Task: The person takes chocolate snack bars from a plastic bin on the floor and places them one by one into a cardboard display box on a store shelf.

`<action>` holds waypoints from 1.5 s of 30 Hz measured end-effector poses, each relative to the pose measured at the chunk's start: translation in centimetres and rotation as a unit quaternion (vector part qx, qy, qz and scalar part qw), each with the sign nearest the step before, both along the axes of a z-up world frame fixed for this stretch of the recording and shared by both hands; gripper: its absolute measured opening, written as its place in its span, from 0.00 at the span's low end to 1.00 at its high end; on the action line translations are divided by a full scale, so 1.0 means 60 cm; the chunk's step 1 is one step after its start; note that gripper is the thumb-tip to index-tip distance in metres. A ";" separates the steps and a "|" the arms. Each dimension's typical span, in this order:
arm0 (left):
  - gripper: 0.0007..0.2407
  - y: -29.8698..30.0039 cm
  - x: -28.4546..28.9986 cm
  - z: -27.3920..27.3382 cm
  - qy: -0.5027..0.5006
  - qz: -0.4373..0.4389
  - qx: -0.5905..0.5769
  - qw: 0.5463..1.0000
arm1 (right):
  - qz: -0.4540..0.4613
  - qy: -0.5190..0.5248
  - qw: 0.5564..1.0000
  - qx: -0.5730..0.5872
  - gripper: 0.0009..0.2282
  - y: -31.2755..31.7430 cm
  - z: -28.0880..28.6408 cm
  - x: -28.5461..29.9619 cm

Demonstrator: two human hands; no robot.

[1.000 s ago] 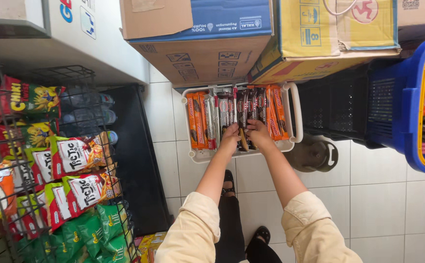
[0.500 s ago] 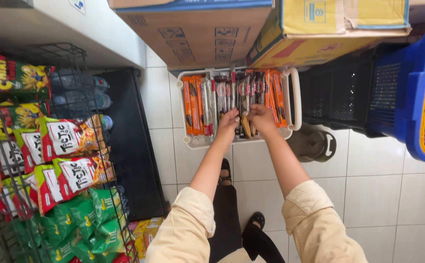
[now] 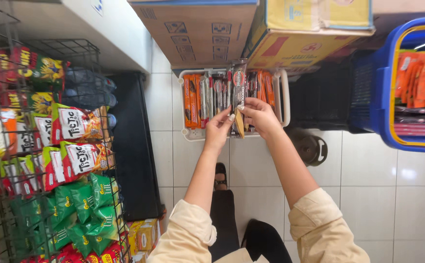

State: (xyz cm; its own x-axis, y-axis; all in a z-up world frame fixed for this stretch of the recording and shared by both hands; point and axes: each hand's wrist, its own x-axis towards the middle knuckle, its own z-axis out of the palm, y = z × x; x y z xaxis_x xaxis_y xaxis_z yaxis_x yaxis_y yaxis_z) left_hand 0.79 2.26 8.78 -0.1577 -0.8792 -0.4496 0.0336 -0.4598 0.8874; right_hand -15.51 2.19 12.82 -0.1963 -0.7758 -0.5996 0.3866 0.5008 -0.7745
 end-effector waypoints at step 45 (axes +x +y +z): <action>0.27 0.974 0.417 0.805 -0.084 0.429 -0.436 0.786 | 0.506 -0.072 0.640 -0.574 0.33 0.758 0.832 0.458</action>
